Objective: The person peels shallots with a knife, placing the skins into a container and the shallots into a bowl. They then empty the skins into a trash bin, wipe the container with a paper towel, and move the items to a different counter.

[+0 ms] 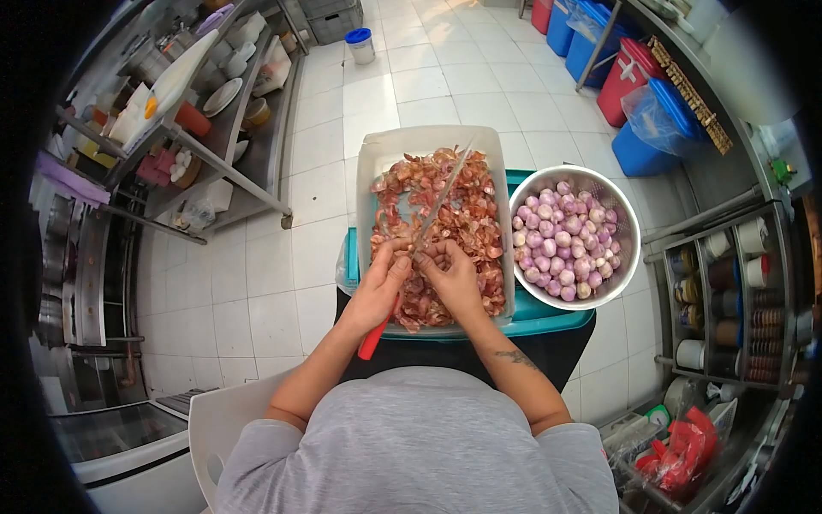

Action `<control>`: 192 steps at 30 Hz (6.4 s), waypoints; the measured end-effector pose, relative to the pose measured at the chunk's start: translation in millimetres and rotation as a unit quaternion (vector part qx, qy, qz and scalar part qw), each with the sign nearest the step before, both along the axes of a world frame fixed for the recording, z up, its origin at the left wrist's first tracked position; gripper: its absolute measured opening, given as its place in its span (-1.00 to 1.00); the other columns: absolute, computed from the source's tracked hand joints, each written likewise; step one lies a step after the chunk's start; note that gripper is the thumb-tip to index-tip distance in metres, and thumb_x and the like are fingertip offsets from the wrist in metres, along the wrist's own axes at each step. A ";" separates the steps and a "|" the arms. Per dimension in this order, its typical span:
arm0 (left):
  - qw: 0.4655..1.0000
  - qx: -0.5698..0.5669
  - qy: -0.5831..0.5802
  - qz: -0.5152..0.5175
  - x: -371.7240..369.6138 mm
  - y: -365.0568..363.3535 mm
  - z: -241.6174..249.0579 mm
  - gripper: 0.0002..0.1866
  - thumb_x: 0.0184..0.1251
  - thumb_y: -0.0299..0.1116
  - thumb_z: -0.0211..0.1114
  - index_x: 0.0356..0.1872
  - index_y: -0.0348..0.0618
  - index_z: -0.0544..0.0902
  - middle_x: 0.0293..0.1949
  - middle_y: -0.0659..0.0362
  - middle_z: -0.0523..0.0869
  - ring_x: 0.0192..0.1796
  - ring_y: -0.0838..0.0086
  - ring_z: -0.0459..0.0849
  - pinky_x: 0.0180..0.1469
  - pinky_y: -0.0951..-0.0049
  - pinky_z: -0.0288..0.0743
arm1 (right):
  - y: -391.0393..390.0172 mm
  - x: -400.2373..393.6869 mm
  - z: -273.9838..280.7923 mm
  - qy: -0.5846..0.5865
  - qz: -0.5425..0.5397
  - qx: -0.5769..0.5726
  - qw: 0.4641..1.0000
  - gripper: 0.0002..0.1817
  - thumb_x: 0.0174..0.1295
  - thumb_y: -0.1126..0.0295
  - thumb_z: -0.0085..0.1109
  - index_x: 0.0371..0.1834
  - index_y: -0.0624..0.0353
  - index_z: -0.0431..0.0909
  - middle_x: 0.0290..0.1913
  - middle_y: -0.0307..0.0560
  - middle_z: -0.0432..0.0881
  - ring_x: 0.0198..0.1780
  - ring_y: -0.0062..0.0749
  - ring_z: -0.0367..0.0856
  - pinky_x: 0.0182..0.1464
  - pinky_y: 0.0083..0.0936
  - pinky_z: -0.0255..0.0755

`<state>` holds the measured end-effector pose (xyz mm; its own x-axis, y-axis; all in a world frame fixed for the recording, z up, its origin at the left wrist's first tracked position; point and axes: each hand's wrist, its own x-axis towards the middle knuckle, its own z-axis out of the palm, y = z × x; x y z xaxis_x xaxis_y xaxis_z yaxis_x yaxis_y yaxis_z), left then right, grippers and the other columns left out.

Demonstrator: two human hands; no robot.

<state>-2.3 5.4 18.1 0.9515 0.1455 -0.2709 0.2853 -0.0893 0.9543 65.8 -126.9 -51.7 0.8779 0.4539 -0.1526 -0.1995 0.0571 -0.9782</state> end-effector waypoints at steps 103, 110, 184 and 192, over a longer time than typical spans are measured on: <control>0.992 -0.032 0.096 -0.079 -13.7 1.9 8.3 -0.43 0.55 -0.10 -0.10 0.46 -0.07 0.07 -0.31 0.16 0.48 -0.63 0.62 0.41 -0.61 0.63 0.29 | -22.9 1.7 -12.6 0.258 0.013 0.339 0.905 -0.68 0.24 0.52 0.22 0.05 0.18 0.45 -0.14 -0.20 0.62 -0.10 -0.51 0.57 -0.05 -0.57 0.44; 0.992 -0.033 0.093 -0.083 -11.6 -14.2 -0.2 -0.47 0.56 -0.15 -0.11 0.46 -0.07 0.12 -0.43 0.23 0.48 -0.64 0.65 0.41 -0.59 0.64 0.31 | -20.5 -0.5 -12.0 0.256 -0.023 0.327 0.909 -0.70 0.22 0.52 0.24 0.01 0.18 0.46 -0.10 -0.17 0.62 -0.03 -0.49 0.59 0.07 -0.54 0.45; 0.997 0.009 0.031 -0.068 -12.4 -10.8 2.8 -0.47 0.49 -0.23 0.05 0.39 -0.17 0.25 -0.34 0.13 0.54 -0.41 0.49 0.55 -0.30 0.52 0.45 | -20.3 -0.6 -6.3 0.237 0.009 0.302 0.923 -0.71 0.32 0.50 0.06 0.08 0.35 0.47 -0.05 -0.05 0.61 -0.05 -0.41 0.61 0.04 -0.46 0.49; 0.991 0.116 0.004 -0.066 -14.3 -2.8 -9.9 -0.54 0.48 -0.27 0.05 0.32 -0.24 0.35 -0.02 -0.05 0.56 -0.14 0.38 0.60 -0.02 0.43 0.45 | -20.8 -0.2 -7.6 0.236 0.033 0.305 0.922 -0.70 0.29 0.54 0.03 0.08 0.37 0.48 -0.08 -0.07 0.62 -0.09 -0.42 0.60 0.00 -0.47 0.49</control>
<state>-16.7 2.6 8.2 0.9646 0.0799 -0.2513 0.2633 -0.3437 0.9014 65.6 -147.7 -59.3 0.7468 0.6311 -0.2099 -0.6174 0.5404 -0.5716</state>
